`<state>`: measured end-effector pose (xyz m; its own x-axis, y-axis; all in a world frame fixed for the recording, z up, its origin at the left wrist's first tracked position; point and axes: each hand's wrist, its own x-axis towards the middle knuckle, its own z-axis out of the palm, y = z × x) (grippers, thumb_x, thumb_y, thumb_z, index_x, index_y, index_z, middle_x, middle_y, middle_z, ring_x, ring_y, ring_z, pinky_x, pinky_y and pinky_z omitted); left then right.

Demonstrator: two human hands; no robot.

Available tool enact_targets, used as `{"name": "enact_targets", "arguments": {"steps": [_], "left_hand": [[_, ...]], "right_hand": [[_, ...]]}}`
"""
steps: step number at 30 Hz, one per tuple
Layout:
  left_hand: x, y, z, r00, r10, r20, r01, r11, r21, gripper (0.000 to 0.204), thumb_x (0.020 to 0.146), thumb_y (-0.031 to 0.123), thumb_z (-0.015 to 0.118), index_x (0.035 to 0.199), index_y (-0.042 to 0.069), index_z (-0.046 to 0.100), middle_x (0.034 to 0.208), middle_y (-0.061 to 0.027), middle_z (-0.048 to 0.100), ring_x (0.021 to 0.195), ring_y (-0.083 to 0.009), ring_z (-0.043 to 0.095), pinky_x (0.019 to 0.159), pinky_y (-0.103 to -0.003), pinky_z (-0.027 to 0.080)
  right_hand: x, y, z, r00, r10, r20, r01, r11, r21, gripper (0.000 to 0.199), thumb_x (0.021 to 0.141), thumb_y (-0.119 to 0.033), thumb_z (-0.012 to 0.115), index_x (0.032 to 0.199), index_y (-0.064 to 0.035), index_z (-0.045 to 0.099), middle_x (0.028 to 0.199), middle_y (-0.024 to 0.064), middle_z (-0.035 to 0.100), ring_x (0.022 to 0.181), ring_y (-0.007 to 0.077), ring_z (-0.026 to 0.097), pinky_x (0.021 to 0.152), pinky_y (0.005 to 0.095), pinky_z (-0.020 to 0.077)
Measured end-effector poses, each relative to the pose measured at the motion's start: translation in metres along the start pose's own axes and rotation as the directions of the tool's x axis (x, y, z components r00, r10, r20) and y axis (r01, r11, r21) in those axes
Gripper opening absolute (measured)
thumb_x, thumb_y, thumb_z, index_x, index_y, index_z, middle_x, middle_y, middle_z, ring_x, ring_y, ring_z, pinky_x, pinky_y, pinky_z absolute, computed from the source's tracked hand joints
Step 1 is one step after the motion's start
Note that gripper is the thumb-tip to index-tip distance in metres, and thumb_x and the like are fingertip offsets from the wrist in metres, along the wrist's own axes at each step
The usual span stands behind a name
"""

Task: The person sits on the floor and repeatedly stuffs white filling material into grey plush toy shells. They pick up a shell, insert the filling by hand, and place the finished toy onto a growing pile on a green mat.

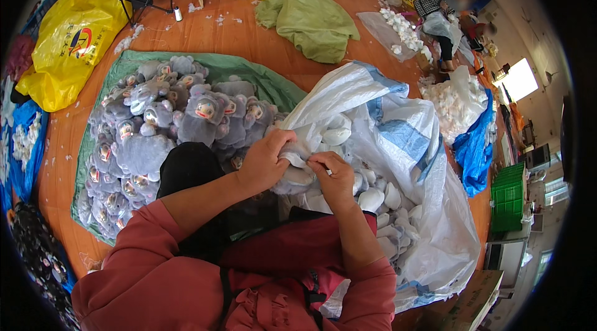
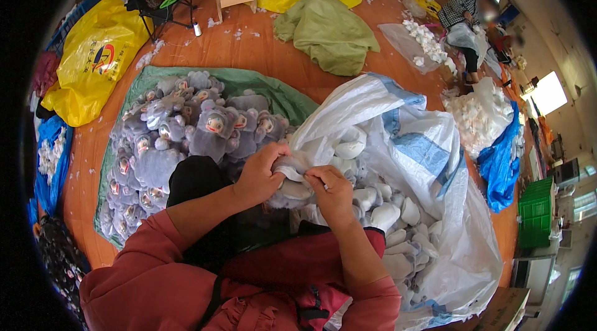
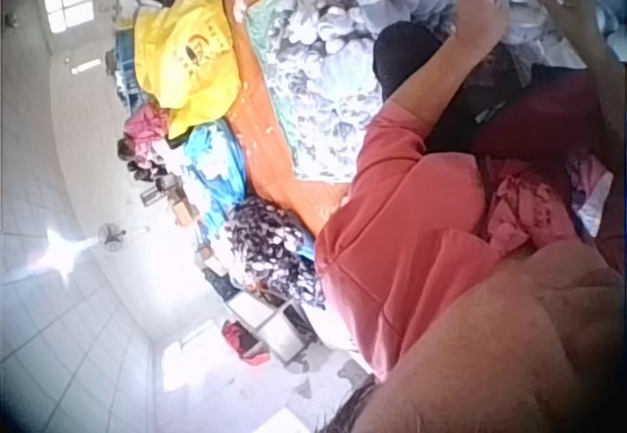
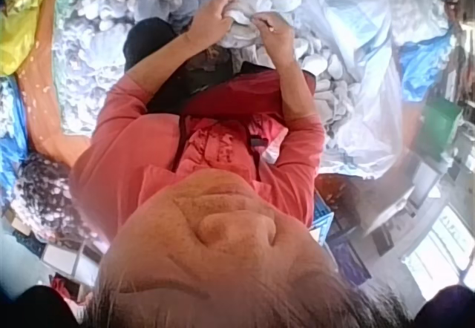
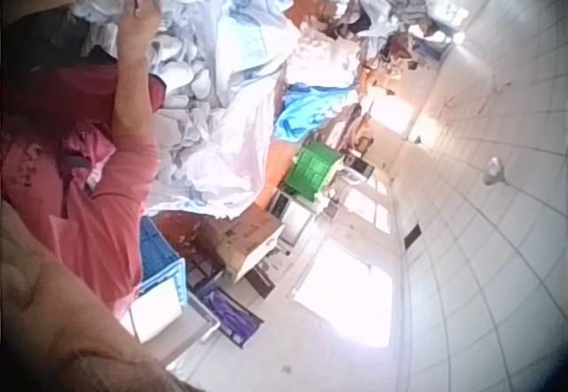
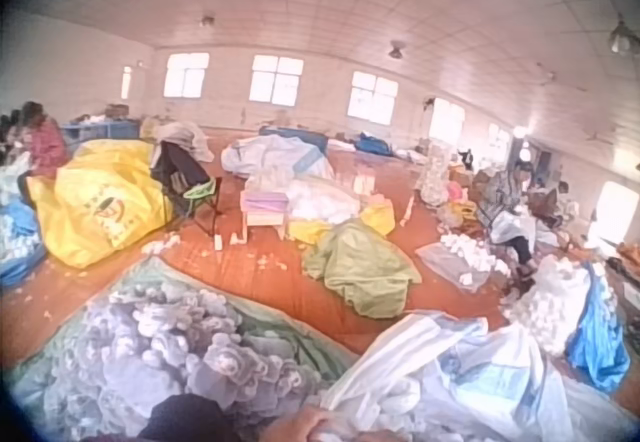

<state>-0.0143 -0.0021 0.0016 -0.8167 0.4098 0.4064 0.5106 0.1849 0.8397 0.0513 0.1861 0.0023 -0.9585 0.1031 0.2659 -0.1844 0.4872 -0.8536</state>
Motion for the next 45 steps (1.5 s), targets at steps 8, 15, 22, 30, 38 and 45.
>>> {"name": "enact_targets", "arguments": {"steps": [8, 15, 22, 30, 38, 45], "left_hand": [[-0.003, -0.006, 0.002, 0.997, -0.021, 0.070, 0.017, 0.998, 0.056, 0.043, 0.073, -0.006, 0.054, 0.114, 0.006, 0.055, 0.106, -0.0170, 0.061, 0.097, -0.0386, 0.061, 0.082, -0.043, 0.049], [-0.003, -0.009, 0.004, 0.988, -0.068, 0.141, 0.056, 0.994, 0.091, 0.041, 0.073, -0.002, 0.055, 0.114, 0.006, 0.058, 0.108, -0.0166, 0.064, 0.101, -0.0379, 0.061, 0.085, -0.043, 0.049], [-0.003, -0.011, 0.006, 0.983, -0.005, 0.184, -0.023, 0.989, 0.149, 0.039, 0.073, 0.000, 0.058, 0.111, 0.007, 0.061, 0.104, -0.0159, 0.066, 0.096, -0.0382, 0.062, 0.083, -0.044, 0.049], [-0.004, -0.023, 0.003, 0.971, 0.048, 0.235, -0.137, 0.914, 0.381, 0.032, 0.069, -0.002, 0.059, 0.100, 0.005, 0.062, 0.091, -0.0144, 0.060, 0.083, -0.0378, 0.060, 0.072, -0.046, 0.048], [-0.003, -0.021, 0.005, 0.965, 0.017, 0.261, -0.130, 0.896, 0.424, 0.032, 0.073, 0.007, 0.068, 0.103, 0.006, 0.058, 0.096, -0.0130, 0.060, 0.085, -0.0354, 0.062, 0.072, -0.044, 0.051], [-0.001, -0.013, 0.006, 0.955, 0.156, 0.252, -0.211, 0.955, 0.209, 0.027, 0.080, 0.015, 0.073, 0.103, 0.008, 0.064, 0.101, -0.0095, 0.060, 0.095, -0.0336, 0.060, 0.082, -0.041, 0.049]], "right_hand": [[-0.003, -0.002, 0.009, 0.991, 0.008, 0.136, 0.027, 0.968, -0.250, 0.013, 0.080, -0.014, 0.072, 0.090, -0.0068, 0.071, 0.088, 0.0093, 0.068, 0.083, 0.0297, 0.064, 0.073, 0.0387, 0.0514], [-0.001, 0.000, 0.015, 0.991, -0.071, 0.114, 0.107, 0.930, -0.351, 0.011, 0.075, -0.009, 0.068, 0.086, -0.0070, 0.065, 0.087, 0.0090, 0.065, 0.086, 0.0321, 0.061, 0.072, 0.0439, 0.0502], [-0.005, 0.009, 0.016, 0.993, -0.028, 0.118, 0.067, 0.937, -0.342, 0.015, 0.074, -0.008, 0.067, 0.087, -0.0053, 0.062, 0.086, 0.0111, 0.065, 0.084, 0.0329, 0.061, 0.071, 0.0442, 0.0502], [-0.007, -0.004, 0.012, 0.993, 0.026, 0.116, -0.008, 0.988, -0.157, 0.014, 0.075, -0.003, 0.067, 0.086, -0.0031, 0.059, 0.081, 0.0104, 0.062, 0.071, 0.0240, 0.061, 0.064, 0.0345, 0.0499], [-0.012, 0.001, 0.006, 0.997, 0.057, 0.058, -0.052, 0.996, -0.076, 0.014, 0.075, -0.003, 0.067, 0.086, -0.0031, 0.059, 0.080, 0.0106, 0.062, 0.070, 0.0233, 0.062, 0.064, 0.0347, 0.0513], [-0.007, 0.007, -0.006, 0.992, 0.128, 0.004, -0.126, 0.982, -0.144, 0.012, 0.079, -0.001, 0.065, 0.088, -0.0024, 0.058, 0.076, 0.0038, 0.059, 0.065, 0.0109, 0.057, 0.061, 0.0270, 0.0479]]}}
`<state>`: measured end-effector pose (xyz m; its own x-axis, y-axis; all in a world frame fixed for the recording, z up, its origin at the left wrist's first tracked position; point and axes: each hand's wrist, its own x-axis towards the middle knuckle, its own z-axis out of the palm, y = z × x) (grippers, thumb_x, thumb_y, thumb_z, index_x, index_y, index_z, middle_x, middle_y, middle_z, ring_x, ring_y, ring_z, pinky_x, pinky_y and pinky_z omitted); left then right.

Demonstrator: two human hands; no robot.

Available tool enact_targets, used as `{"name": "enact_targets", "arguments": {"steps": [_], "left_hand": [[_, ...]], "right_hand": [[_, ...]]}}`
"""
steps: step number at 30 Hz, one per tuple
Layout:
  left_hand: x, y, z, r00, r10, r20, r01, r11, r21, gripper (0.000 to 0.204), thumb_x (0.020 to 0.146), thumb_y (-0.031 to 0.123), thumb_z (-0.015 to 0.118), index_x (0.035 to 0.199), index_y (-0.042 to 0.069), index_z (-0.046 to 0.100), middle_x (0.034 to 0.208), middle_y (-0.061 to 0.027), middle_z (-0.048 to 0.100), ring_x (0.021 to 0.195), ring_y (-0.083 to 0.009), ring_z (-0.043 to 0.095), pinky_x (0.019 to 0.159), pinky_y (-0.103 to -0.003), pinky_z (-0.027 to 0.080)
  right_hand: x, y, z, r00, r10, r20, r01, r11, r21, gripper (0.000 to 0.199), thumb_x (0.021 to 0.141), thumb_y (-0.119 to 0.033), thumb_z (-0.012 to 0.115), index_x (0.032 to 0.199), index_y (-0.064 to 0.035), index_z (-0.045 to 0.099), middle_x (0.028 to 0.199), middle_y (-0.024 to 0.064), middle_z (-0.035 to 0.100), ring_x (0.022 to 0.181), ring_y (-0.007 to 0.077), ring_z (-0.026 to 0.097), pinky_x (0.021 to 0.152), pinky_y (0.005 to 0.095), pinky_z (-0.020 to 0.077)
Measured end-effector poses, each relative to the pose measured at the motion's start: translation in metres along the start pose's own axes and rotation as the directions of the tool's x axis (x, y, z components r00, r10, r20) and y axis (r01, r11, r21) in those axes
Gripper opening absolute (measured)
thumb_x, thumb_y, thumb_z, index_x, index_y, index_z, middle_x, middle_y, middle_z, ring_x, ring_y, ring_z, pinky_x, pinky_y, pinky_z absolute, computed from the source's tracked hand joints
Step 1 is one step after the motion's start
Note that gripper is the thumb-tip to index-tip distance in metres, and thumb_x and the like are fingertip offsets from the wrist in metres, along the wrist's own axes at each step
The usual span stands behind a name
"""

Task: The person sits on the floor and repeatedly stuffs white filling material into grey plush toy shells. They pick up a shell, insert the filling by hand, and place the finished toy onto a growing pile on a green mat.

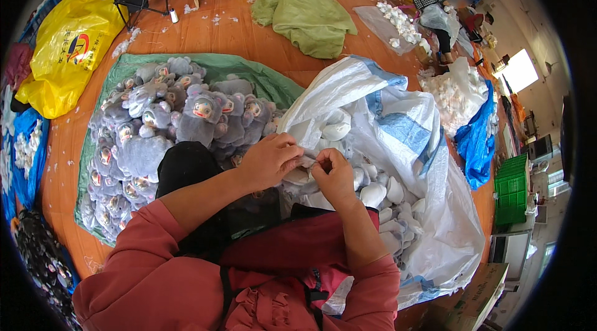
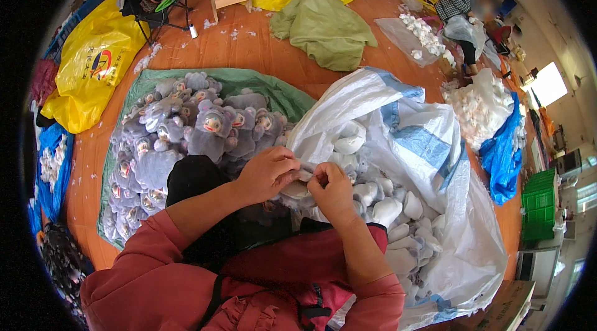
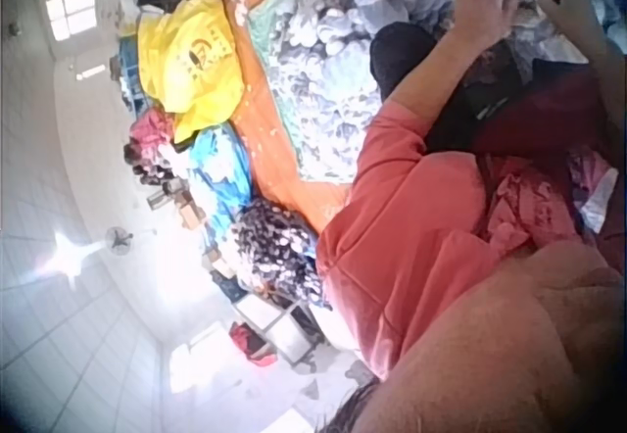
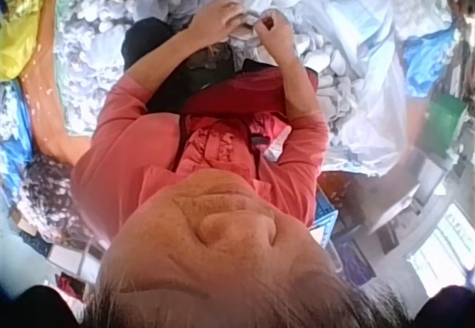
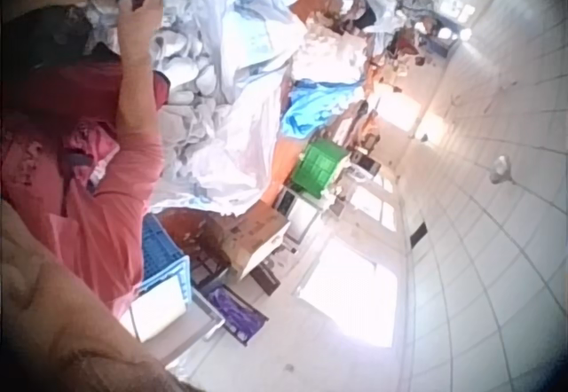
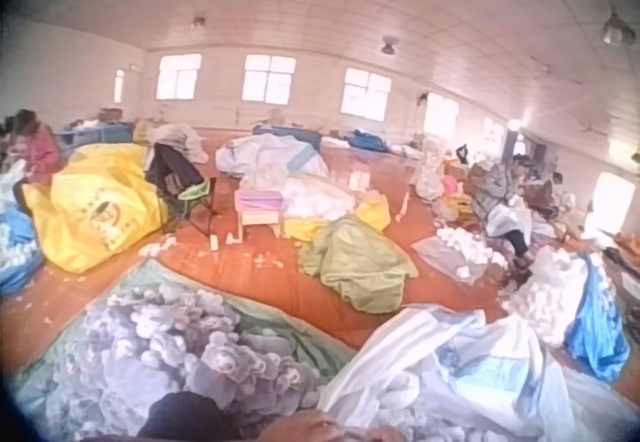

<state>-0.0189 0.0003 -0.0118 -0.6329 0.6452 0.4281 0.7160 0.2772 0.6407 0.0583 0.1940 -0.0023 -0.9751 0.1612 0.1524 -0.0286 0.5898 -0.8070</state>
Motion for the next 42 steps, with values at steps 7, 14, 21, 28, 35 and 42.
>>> {"name": "enact_targets", "arguments": {"steps": [7, 14, 21, 28, 35, 42], "left_hand": [[0.001, -0.002, 0.004, 0.998, -0.006, -0.062, 0.008, 1.000, 0.030, 0.020, 0.080, 0.016, 0.073, 0.098, 0.007, 0.068, 0.099, -0.0098, 0.061, 0.092, -0.0307, 0.061, 0.081, -0.040, 0.049], [-0.002, -0.011, 0.008, 1.000, -0.008, -0.010, 0.008, 1.000, 0.015, 0.022, 0.075, 0.014, 0.076, 0.095, 0.008, 0.068, 0.098, -0.0104, 0.061, 0.093, -0.0316, 0.060, 0.080, -0.041, 0.048], [-0.002, -0.006, 0.008, 0.995, -0.097, -0.021, 0.096, 0.995, -0.025, 0.023, 0.072, 0.012, 0.077, 0.089, 0.008, 0.064, 0.093, -0.0108, 0.056, 0.091, -0.0336, 0.056, 0.079, -0.042, 0.046], [-0.003, -0.003, 0.009, 1.000, -0.004, 0.011, 0.003, 0.999, 0.039, 0.023, 0.075, 0.004, 0.071, 0.090, 0.005, 0.054, 0.092, -0.0124, 0.055, 0.090, -0.0348, 0.055, 0.078, -0.043, 0.046], [-0.006, -0.005, 0.015, 0.998, 0.036, 0.047, -0.044, 0.983, 0.177, 0.017, 0.080, 0.000, 0.059, 0.093, 0.003, 0.049, 0.090, -0.0147, 0.054, 0.090, -0.0363, 0.055, 0.077, -0.045, 0.046], [-0.009, -0.006, 0.015, 0.997, 0.059, 0.049, -0.065, 0.988, 0.140, 0.019, 0.082, 0.002, 0.059, 0.096, 0.003, 0.046, 0.091, -0.0154, 0.053, 0.087, -0.0375, 0.055, 0.074, -0.046, 0.046]], "right_hand": [[-0.001, -0.001, 0.001, 0.998, -0.059, 0.012, 0.059, 0.998, 0.034, 0.013, 0.079, -0.001, 0.066, 0.089, -0.0020, 0.059, 0.078, 0.0046, 0.061, 0.068, 0.0115, 0.059, 0.063, 0.0264, 0.0494], [-0.002, 0.000, 0.002, 0.998, -0.063, 0.032, 0.062, 0.998, 0.032, 0.013, 0.079, 0.000, 0.066, 0.089, -0.0023, 0.059, 0.080, 0.0054, 0.062, 0.070, 0.0119, 0.060, 0.064, 0.0260, 0.0497], [-0.001, 0.000, 0.002, 0.994, -0.100, 0.051, 0.097, 0.994, 0.053, 0.012, 0.080, 0.001, 0.065, 0.089, -0.0021, 0.058, 0.081, 0.0051, 0.061, 0.070, 0.0113, 0.059, 0.065, 0.0253, 0.0494], [0.001, 0.002, 0.001, 0.999, -0.011, 0.052, 0.009, 1.000, 0.025, 0.014, 0.077, -0.001, 0.065, 0.090, -0.0026, 0.063, 0.083, 0.0087, 0.061, 0.073, 0.0193, 0.060, 0.066, 0.0305, 0.0500], [0.002, 0.002, 0.000, 0.989, -0.043, 0.139, 0.057, 0.994, -0.092, 0.020, 0.077, -0.006, 0.063, 0.096, -0.0064, 0.070, 0.086, 0.0113, 0.062, 0.080, 0.0257, 0.062, 0.073, 0.0357, 0.0508], [0.002, 0.002, -0.001, 0.974, 0.014, 0.226, -0.009, 1.000, -0.027, 0.020, 0.077, -0.008, 0.065, 0.097, -0.0054, 0.067, 0.087, 0.0116, 0.062, 0.081, 0.0269, 0.062, 0.074, 0.0362, 0.0513]]}}
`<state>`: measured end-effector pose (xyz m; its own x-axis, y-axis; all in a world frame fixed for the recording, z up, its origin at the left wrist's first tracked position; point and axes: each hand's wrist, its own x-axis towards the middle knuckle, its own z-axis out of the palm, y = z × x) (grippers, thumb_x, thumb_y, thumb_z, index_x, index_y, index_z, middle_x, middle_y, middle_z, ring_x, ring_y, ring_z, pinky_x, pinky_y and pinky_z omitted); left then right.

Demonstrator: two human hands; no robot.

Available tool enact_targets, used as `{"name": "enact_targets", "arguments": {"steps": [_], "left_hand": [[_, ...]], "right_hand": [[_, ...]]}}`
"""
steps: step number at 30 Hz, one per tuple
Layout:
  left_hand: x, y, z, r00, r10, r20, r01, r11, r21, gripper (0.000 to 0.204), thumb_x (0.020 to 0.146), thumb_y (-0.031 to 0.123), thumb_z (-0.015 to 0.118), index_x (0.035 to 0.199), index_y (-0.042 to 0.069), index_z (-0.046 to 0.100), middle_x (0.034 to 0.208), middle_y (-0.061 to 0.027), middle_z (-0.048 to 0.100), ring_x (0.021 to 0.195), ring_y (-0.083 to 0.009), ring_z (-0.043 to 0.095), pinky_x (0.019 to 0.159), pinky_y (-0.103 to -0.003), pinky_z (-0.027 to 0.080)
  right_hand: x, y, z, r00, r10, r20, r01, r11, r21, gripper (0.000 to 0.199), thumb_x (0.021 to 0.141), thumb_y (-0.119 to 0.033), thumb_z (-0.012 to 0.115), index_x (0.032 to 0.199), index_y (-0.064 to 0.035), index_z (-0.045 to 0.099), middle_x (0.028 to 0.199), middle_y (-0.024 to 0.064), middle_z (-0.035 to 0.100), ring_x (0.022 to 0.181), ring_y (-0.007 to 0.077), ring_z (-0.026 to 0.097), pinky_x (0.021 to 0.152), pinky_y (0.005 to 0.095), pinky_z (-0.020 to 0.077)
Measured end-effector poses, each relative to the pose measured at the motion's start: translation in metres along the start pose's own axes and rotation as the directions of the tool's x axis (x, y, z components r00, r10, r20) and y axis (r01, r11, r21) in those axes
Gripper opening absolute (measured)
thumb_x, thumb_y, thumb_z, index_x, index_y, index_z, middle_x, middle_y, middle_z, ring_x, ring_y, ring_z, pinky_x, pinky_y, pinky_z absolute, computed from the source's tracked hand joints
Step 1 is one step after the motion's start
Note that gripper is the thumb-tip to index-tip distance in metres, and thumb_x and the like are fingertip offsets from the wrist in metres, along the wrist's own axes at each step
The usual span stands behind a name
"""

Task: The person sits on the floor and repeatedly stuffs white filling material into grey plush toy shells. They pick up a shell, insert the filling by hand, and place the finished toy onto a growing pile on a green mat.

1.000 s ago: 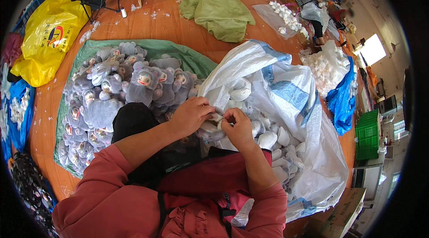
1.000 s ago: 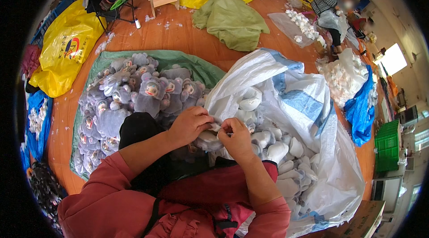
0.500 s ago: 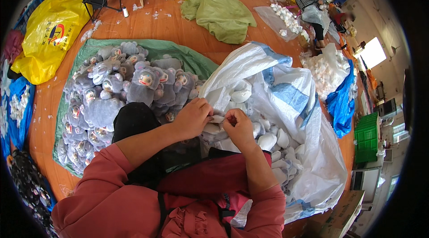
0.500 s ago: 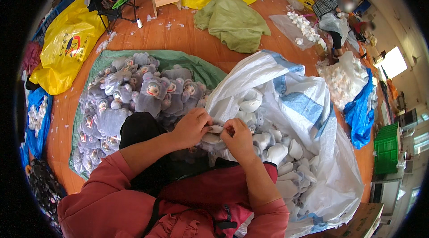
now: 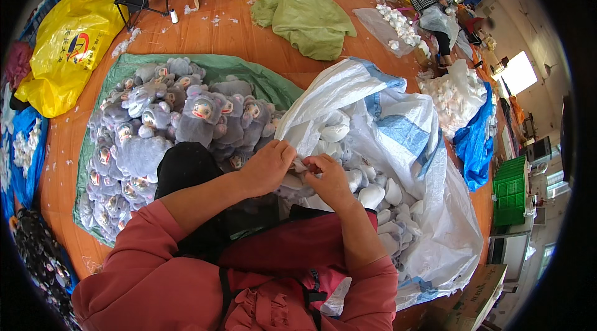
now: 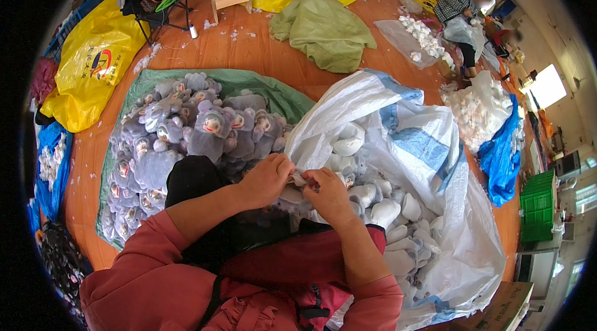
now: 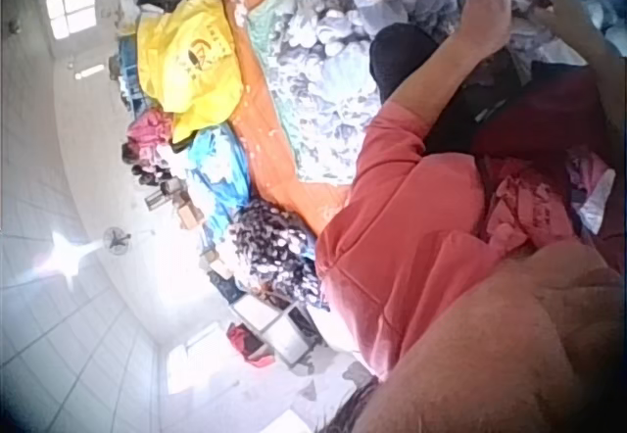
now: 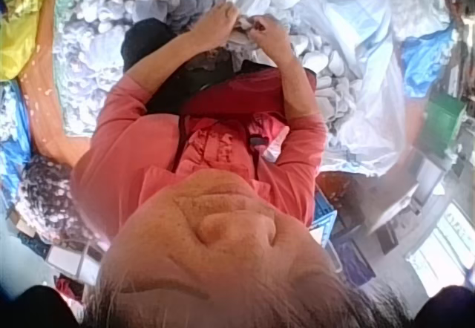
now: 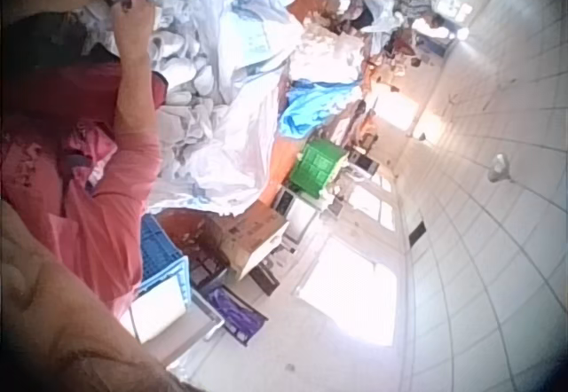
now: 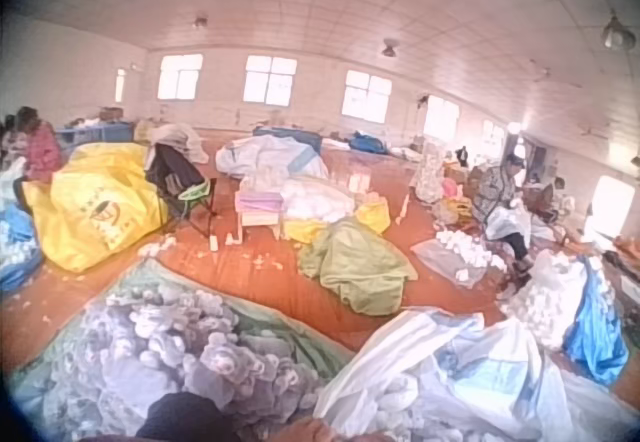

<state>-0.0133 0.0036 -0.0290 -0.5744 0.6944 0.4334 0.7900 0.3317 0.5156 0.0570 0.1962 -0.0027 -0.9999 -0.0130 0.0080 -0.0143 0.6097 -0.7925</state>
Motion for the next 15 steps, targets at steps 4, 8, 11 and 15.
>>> {"name": "enact_targets", "arguments": {"steps": [4, 8, 11, 15], "left_hand": [[0.0009, -0.0006, 0.0011, 1.000, 0.007, 0.004, -0.007, 0.999, -0.041, 0.021, 0.082, 0.002, 0.061, 0.096, 0.003, 0.045, 0.091, -0.0153, 0.053, 0.086, -0.0369, 0.055, 0.074, -0.046, 0.046], [0.0005, -0.0010, 0.0018, 1.000, 0.007, 0.019, -0.006, 0.997, -0.072, 0.025, 0.081, 0.003, 0.065, 0.096, 0.004, 0.046, 0.091, -0.0147, 0.053, 0.087, -0.0365, 0.055, 0.074, -0.045, 0.046], [0.0006, 0.0004, -0.0004, 1.000, 0.010, 0.018, -0.009, 0.997, -0.081, 0.027, 0.079, 0.004, 0.067, 0.097, 0.005, 0.047, 0.091, -0.0142, 0.054, 0.087, -0.0361, 0.056, 0.074, -0.045, 0.047], [0.0025, 0.0032, -0.0039, 1.000, 0.019, -0.025, -0.019, 1.000, -0.012, 0.023, 0.079, 0.005, 0.065, 0.096, 0.004, 0.051, 0.090, -0.0144, 0.055, 0.085, -0.0346, 0.057, 0.074, -0.044, 0.047]], "right_hand": [[0.0011, -0.0035, -0.0004, 0.999, 0.022, 0.026, -0.022, 0.999, -0.030, 0.015, 0.077, -0.009, 0.067, 0.090, -0.0033, 0.064, 0.087, 0.0120, 0.062, 0.082, 0.0281, 0.062, 0.074, 0.0377, 0.0505], [0.0010, -0.0003, 0.0010, 1.000, 0.013, 0.008, -0.013, 0.999, -0.032, 0.015, 0.076, -0.009, 0.068, 0.087, -0.0023, 0.061, 0.085, 0.0123, 0.062, 0.082, 0.0299, 0.062, 0.073, 0.0391, 0.0492], [0.0011, 0.0002, 0.0003, 0.998, -0.066, -0.021, 0.064, 0.995, -0.076, 0.015, 0.075, -0.008, 0.068, 0.086, -0.0026, 0.061, 0.085, 0.0124, 0.061, 0.081, 0.0307, 0.061, 0.071, 0.0389, 0.0488], [0.0009, -0.0080, 0.0002, 0.999, -0.021, -0.050, 0.019, 0.999, -0.046, 0.013, 0.074, -0.006, 0.067, 0.084, -0.0028, 0.059, 0.086, 0.0138, 0.061, 0.081, 0.0323, 0.061, 0.070, 0.0394, 0.0491]]}}
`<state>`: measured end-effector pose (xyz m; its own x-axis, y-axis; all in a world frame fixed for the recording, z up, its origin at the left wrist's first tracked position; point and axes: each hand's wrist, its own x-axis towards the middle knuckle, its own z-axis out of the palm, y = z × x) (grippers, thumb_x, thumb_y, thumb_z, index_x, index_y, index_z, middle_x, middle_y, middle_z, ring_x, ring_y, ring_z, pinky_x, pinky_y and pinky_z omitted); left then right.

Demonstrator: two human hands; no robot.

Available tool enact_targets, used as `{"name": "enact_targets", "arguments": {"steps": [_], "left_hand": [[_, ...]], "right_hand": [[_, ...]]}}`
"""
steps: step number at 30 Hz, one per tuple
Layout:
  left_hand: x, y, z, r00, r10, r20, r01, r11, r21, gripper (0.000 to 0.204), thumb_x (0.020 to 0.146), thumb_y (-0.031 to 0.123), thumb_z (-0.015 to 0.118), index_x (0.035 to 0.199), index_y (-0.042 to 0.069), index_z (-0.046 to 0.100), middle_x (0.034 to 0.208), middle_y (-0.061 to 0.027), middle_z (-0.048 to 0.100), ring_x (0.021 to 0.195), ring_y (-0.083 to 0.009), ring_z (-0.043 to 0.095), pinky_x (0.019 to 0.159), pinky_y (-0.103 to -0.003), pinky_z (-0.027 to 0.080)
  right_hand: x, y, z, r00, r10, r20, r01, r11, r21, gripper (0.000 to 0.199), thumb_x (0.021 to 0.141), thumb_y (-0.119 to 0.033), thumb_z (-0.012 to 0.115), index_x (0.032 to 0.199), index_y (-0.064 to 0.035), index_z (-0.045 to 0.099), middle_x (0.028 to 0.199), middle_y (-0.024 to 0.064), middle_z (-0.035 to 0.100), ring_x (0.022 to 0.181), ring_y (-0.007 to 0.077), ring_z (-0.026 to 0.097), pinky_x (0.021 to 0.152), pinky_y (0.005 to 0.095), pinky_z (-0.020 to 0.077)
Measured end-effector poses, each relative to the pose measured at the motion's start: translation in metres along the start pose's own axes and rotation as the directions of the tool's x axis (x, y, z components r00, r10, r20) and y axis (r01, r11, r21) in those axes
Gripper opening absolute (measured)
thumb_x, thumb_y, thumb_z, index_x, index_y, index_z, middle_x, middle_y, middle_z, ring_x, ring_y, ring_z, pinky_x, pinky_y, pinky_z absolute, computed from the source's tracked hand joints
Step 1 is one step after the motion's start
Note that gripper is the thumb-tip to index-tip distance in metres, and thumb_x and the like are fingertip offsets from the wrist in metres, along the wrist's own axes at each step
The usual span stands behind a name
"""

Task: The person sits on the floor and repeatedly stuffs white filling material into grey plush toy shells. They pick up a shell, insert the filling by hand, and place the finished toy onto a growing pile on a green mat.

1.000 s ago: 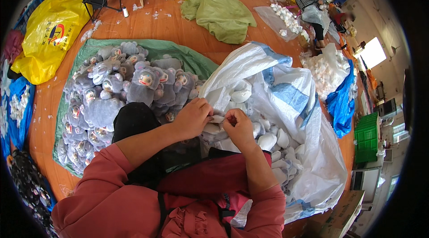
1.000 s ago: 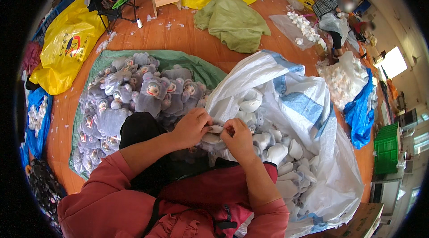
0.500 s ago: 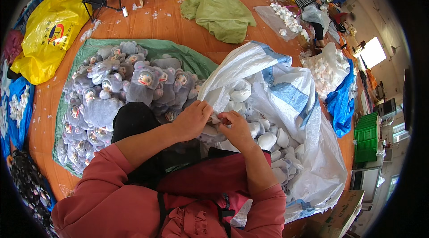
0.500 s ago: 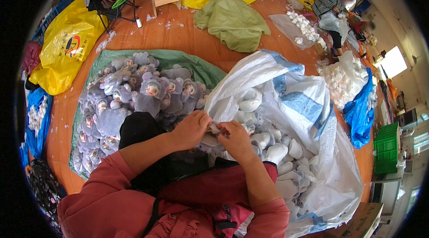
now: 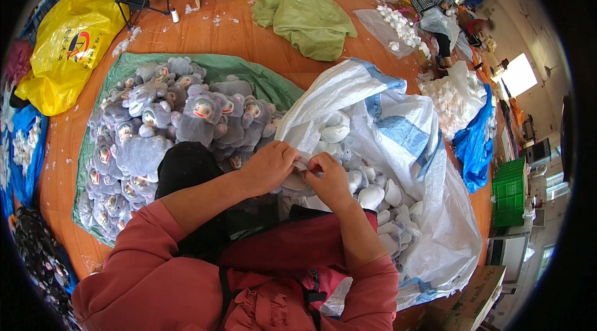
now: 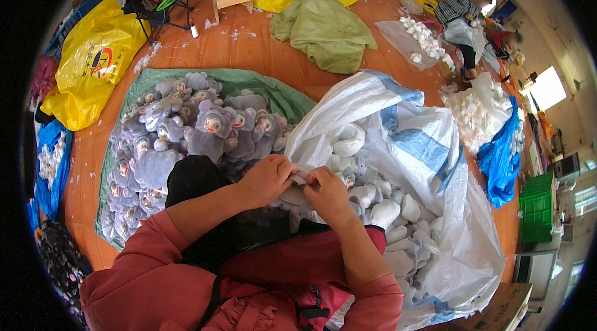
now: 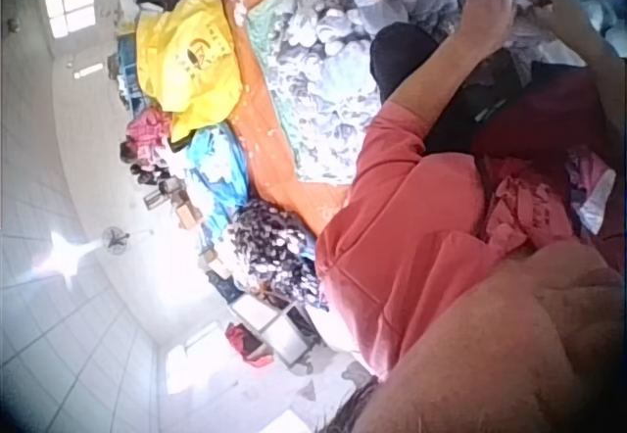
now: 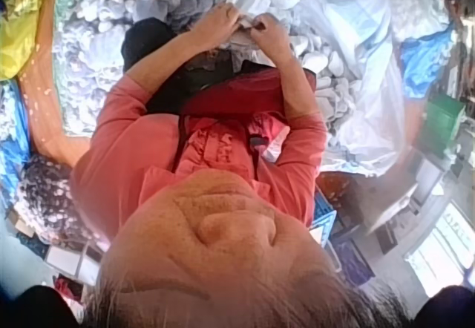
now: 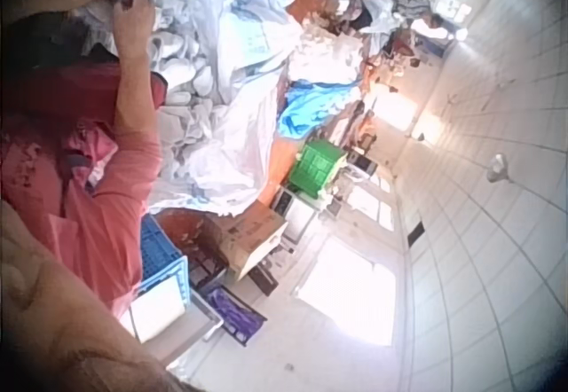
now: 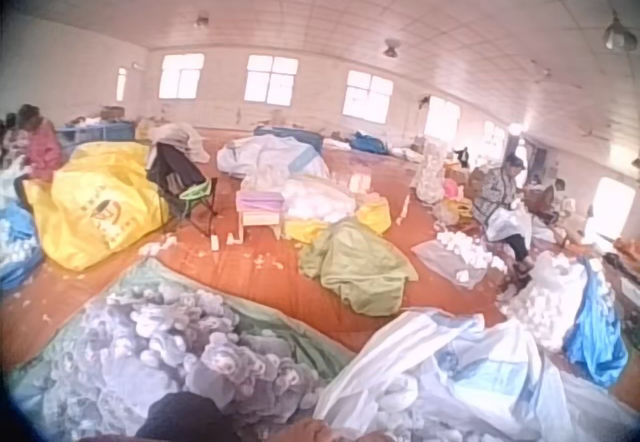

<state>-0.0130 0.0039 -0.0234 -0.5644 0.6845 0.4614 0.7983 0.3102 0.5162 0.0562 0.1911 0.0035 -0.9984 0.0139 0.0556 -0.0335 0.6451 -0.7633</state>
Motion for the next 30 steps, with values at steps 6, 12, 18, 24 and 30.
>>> {"name": "enact_targets", "arguments": {"steps": [6, 12, 18, 24, 30], "left_hand": [[0.003, 0.006, -0.013, 1.000, 0.011, 0.009, -0.013, 0.976, 0.215, 0.023, 0.071, 0.005, 0.062, 0.093, 0.003, 0.055, 0.086, -0.0135, 0.053, 0.079, -0.0313, 0.056, 0.070, -0.041, 0.047], [0.009, 0.000, -0.021, 0.997, -0.072, -0.040, 0.080, 0.965, 0.250, 0.022, 0.071, 0.005, 0.061, 0.092, 0.004, 0.056, 0.088, -0.0150, 0.052, 0.079, -0.0322, 0.056, 0.069, -0.042, 0.047], [0.008, -0.002, -0.017, 0.970, -0.242, -0.027, 0.243, 0.955, 0.170, 0.024, 0.074, 0.003, 0.062, 0.097, 0.004, 0.056, 0.092, -0.0176, 0.053, 0.076, -0.0383, 0.060, 0.067, -0.048, 0.048], [0.005, -0.005, -0.015, 0.951, -0.301, 0.073, 0.303, 0.953, -0.021, 0.023, 0.077, 0.007, 0.064, 0.097, 0.003, 0.052, 0.088, -0.0211, 0.060, 0.079, -0.0415, 0.063, 0.067, -0.051, 0.050], [0.007, -0.004, -0.015, 0.915, -0.371, 0.161, 0.388, 0.918, -0.086, 0.021, 0.076, 0.006, 0.065, 0.092, 0.003, 0.051, 0.084, -0.0198, 0.062, 0.080, -0.0414, 0.063, 0.067, -0.051, 0.048]], "right_hand": [[-0.003, -0.002, 0.011, 0.999, -0.027, 0.027, 0.027, 1.000, -0.003, 0.012, 0.075, -0.004, 0.065, 0.085, -0.0029, 0.057, 0.087, 0.0148, 0.060, 0.078, 0.0329, 0.061, 0.070, 0.0397, 0.0499], [0.000, -0.007, 0.012, 0.998, -0.038, 0.051, 0.035, 0.998, 0.059, 0.013, 0.076, -0.001, 0.064, 0.086, -0.0028, 0.057, 0.085, 0.0133, 0.059, 0.075, 0.0296, 0.062, 0.066, 0.0371, 0.0506], [0.000, 0.003, 0.013, 0.997, -0.072, 0.026, 0.070, 0.994, 0.081, 0.013, 0.075, -0.001, 0.065, 0.086, -0.0025, 0.057, 0.084, 0.0128, 0.058, 0.073, 0.0288, 0.061, 0.064, 0.0369, 0.0500], [0.001, 0.012, 0.013, 0.997, -0.063, -0.048, 0.065, 0.997, 0.029, 0.014, 0.076, -0.003, 0.067, 0.085, -0.0031, 0.056, 0.084, 0.0121, 0.057, 0.070, 0.0277, 0.060, 0.062, 0.0375, 0.0481], [0.000, 0.002, 0.010, 1.000, -0.001, -0.025, 0.002, 1.000, 0.028, 0.017, 0.076, -0.004, 0.069, 0.085, -0.0033, 0.055, 0.083, 0.0109, 0.055, 0.068, 0.0256, 0.058, 0.061, 0.0360, 0.0467]]}}
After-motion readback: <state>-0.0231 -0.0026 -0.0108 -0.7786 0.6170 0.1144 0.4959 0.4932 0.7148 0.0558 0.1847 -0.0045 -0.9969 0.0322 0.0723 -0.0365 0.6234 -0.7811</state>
